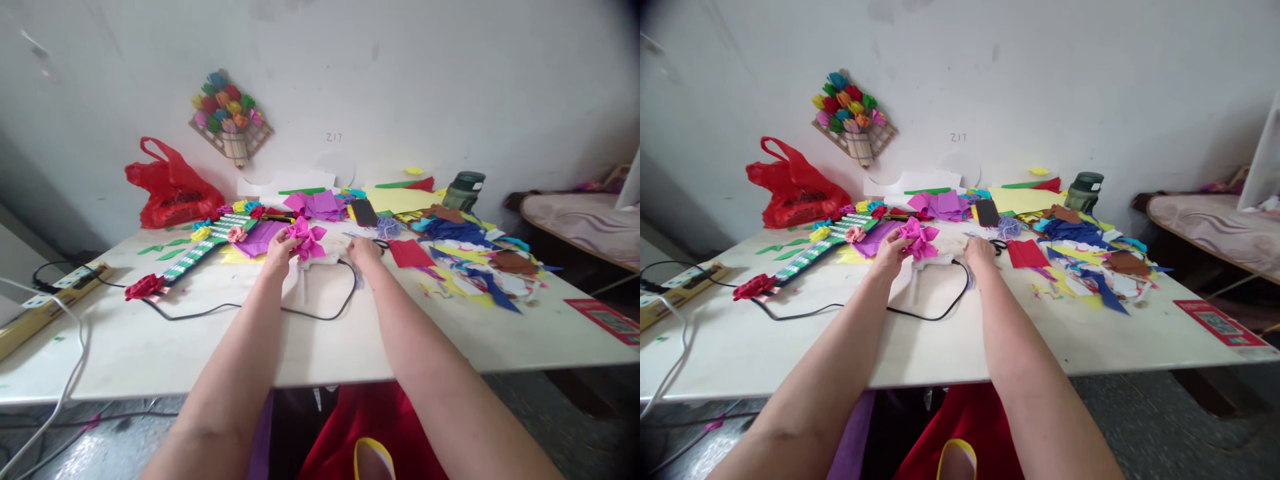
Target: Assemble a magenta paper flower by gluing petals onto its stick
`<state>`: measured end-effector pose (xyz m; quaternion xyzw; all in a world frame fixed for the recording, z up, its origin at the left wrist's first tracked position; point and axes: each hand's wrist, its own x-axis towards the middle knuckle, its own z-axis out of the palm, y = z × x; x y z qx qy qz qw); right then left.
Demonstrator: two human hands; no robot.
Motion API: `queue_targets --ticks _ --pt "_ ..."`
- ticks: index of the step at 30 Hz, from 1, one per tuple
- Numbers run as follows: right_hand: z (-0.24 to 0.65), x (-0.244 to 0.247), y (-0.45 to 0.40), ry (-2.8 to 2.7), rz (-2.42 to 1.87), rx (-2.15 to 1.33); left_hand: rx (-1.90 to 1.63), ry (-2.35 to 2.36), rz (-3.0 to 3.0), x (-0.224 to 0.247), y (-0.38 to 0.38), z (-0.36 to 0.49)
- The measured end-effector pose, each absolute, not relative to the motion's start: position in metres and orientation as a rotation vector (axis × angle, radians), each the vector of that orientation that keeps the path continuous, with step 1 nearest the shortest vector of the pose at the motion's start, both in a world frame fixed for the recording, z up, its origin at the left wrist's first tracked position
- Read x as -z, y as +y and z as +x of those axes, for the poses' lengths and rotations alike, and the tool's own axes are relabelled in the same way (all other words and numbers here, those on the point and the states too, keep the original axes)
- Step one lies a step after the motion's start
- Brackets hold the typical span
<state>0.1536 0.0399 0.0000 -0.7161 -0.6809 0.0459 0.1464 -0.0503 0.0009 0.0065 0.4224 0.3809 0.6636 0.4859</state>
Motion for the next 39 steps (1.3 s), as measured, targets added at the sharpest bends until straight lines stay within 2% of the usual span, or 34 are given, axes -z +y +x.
queue_targets --ticks 6,10,20,32,39 --pt "0.156 -0.004 0.037 -1.824 -1.966 -0.017 -1.616 0.919 1.022 -0.005 0.002 -0.051" --pt "0.155 -0.011 0.038 -1.758 -1.820 -0.061 -1.570 0.911 1.060 -0.005 0.001 -0.049" --pt "0.148 -0.019 0.038 -1.783 -1.246 -0.615 -1.461 0.928 1.099 -0.007 -0.004 -0.046" --pt "0.144 -0.020 0.035 -1.806 -1.028 -0.750 -1.369 0.906 1.155 -0.012 -0.010 -0.043" --pt "0.143 -0.018 0.037 -1.893 -1.078 -0.706 -1.352 0.879 1.180 -0.009 -0.008 -0.042"
